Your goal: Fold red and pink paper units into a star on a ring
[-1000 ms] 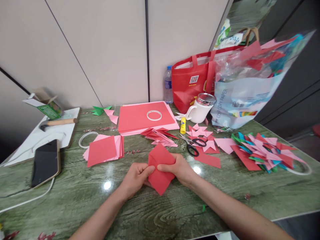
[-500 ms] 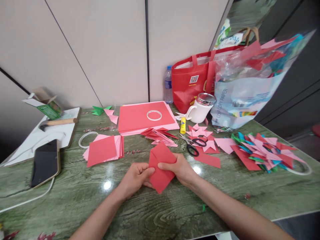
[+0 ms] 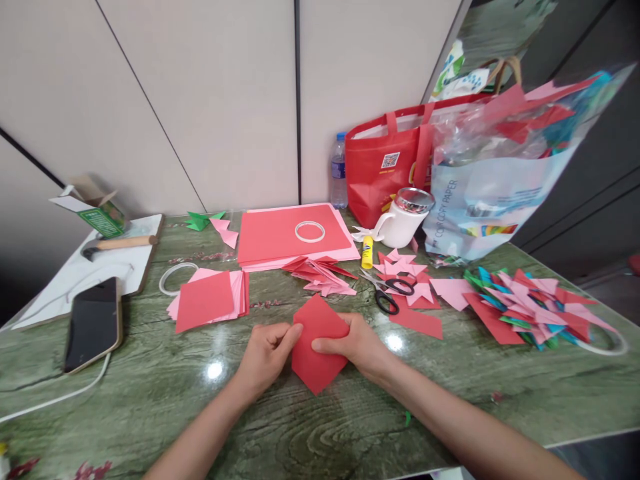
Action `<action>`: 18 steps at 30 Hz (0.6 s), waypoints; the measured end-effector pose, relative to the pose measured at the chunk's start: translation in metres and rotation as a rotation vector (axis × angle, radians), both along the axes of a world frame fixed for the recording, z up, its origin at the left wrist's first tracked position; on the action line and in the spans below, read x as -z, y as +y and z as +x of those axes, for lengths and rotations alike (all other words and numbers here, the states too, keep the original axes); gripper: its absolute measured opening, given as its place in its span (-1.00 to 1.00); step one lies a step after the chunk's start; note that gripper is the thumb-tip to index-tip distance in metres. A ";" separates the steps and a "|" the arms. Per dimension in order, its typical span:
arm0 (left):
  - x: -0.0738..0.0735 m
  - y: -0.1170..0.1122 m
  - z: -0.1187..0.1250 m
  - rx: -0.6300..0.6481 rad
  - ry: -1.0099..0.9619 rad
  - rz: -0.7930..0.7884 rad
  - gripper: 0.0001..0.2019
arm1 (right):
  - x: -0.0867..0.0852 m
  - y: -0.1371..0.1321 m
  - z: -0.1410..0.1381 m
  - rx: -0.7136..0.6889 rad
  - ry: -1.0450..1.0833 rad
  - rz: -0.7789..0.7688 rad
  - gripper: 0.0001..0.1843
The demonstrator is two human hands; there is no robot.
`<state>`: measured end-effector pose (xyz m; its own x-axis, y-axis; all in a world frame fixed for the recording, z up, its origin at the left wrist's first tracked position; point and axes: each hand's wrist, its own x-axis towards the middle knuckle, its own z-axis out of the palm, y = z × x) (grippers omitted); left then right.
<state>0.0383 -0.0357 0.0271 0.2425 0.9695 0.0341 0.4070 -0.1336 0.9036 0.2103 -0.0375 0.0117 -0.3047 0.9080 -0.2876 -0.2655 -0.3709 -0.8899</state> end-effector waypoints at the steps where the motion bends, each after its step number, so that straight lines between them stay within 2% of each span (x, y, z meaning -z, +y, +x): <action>1: 0.000 0.000 0.000 -0.019 -0.026 -0.011 -0.55 | 0.000 0.000 0.000 0.008 0.002 0.001 -0.62; 3: -0.001 0.000 0.002 -0.030 -0.121 -0.062 -0.59 | 0.000 0.000 -0.001 0.036 0.011 0.000 -0.62; 7: 0.005 -0.002 0.007 0.051 -0.367 -0.265 -0.69 | 0.001 -0.001 -0.004 0.060 -0.001 0.009 -0.61; 11: 0.011 -0.004 0.009 -0.048 -0.508 -0.408 -0.64 | 0.001 -0.001 -0.004 0.019 -0.155 0.102 -0.62; 14: 0.007 -0.001 0.005 -0.085 -0.596 -0.513 -0.66 | 0.001 0.004 -0.001 -0.003 -0.264 0.237 -0.71; 18: -0.002 0.000 -0.001 0.024 -0.606 -0.675 -0.66 | 0.001 0.011 0.006 -0.012 -0.268 0.345 -0.73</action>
<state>0.0372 -0.0354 0.0288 0.3881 0.8246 -0.4116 -0.1596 0.5001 0.8511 0.2160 -0.0269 0.0105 -0.2721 0.9615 -0.0384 -0.0057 -0.0415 -0.9991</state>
